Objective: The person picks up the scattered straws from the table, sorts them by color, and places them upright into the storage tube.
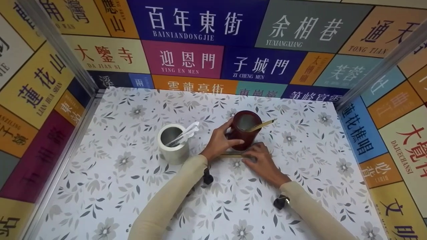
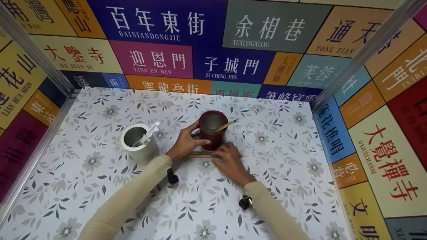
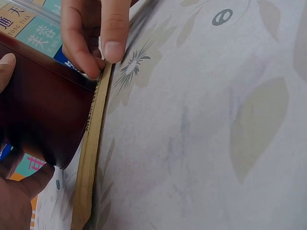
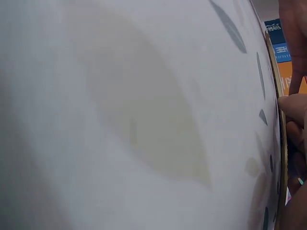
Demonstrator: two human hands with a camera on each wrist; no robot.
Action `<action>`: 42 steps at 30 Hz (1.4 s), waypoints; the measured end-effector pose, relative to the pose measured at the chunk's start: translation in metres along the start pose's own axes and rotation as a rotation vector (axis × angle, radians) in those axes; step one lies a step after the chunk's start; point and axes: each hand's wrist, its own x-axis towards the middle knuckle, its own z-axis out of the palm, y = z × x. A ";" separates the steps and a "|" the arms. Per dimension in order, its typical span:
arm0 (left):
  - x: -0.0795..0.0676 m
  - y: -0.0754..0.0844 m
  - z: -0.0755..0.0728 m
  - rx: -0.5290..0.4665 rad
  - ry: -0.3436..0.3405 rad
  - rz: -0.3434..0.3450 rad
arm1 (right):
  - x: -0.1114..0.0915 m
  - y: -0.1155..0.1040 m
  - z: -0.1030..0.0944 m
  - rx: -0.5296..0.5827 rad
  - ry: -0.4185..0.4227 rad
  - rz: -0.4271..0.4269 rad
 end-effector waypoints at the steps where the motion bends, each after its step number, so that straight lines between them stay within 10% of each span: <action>1: 0.000 0.000 0.000 -0.007 0.001 0.004 | 0.000 0.000 0.000 -0.001 -0.003 0.005; 22: -0.001 -0.002 0.002 -0.078 -0.013 -0.003 | -0.012 -0.024 -0.025 -0.187 -0.170 -0.146; 31: -0.001 -0.001 -0.001 -0.046 -0.015 -0.026 | -0.015 -0.036 -0.068 -0.046 -0.031 -0.187; 42: -0.001 -0.001 0.000 -0.014 0.003 -0.023 | 0.035 -0.086 -0.117 0.155 0.171 -0.240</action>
